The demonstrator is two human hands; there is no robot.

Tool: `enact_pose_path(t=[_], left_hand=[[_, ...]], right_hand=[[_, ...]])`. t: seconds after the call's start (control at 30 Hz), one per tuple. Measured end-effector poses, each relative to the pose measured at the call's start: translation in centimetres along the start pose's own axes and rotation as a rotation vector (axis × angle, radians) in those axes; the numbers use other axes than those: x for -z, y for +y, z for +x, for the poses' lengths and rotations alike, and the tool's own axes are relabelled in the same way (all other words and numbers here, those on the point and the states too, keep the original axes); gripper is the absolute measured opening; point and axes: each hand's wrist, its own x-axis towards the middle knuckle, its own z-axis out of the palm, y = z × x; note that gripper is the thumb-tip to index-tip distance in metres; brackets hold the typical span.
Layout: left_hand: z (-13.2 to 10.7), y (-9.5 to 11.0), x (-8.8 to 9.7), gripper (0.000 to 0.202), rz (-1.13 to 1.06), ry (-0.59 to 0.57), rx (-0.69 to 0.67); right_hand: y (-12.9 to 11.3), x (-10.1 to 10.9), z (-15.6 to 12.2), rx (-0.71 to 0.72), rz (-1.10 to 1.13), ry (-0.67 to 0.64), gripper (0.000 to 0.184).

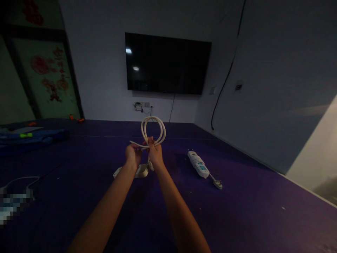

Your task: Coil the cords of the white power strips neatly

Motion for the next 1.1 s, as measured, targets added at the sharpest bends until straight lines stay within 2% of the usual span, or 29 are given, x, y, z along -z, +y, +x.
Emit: enact_pose_path(t=[0.17, 0.33, 0.47, 0.7, 0.83, 0.93, 1.03, 1.1], left_hand=[[0.2, 0.6, 0.1, 0.024, -0.023, 0.027, -0.028], [0.3, 0.9, 0.3, 0.018, -0.001, 0.019, -0.101], [0.0, 1.5, 0.2, 0.02, 0.047, -0.074, -0.112], [0.1, 2.5, 0.2, 0.012, 0.168, -0.214, -0.005], [-0.2, 3.0, 0.3, 0.047, 0.219, -0.304, 0.021], [-0.4, 3.1, 0.5, 0.07, 0.28, -0.393, -0.025], [-0.4, 2.9, 0.7, 0.076, 0.327, -0.411, -0.093], [-0.4, 2.7, 0.7, 0.071, 0.37, -0.39, -0.156]], right_hand=[[-0.6, -0.3, -0.2, -0.046, 0.011, -0.013, 0.056], [-0.6, -0.3, -0.3, -0.042, -0.017, -0.12, 0.055], [-0.4, -0.3, -0.3, -0.074, -0.023, -0.19, 0.056], [0.1, -0.2, -0.4, -0.177, -0.02, -0.276, 0.055], [0.5, -0.2, -0.4, -0.254, 0.031, -0.281, 0.055], [0.7, -0.3, -0.6, -0.319, 0.072, -0.286, 0.054], [0.9, -0.4, -0.7, -0.349, 0.095, -0.276, 0.054], [1.0, -0.5, -0.9, -0.347, 0.095, -0.274, 0.054]])
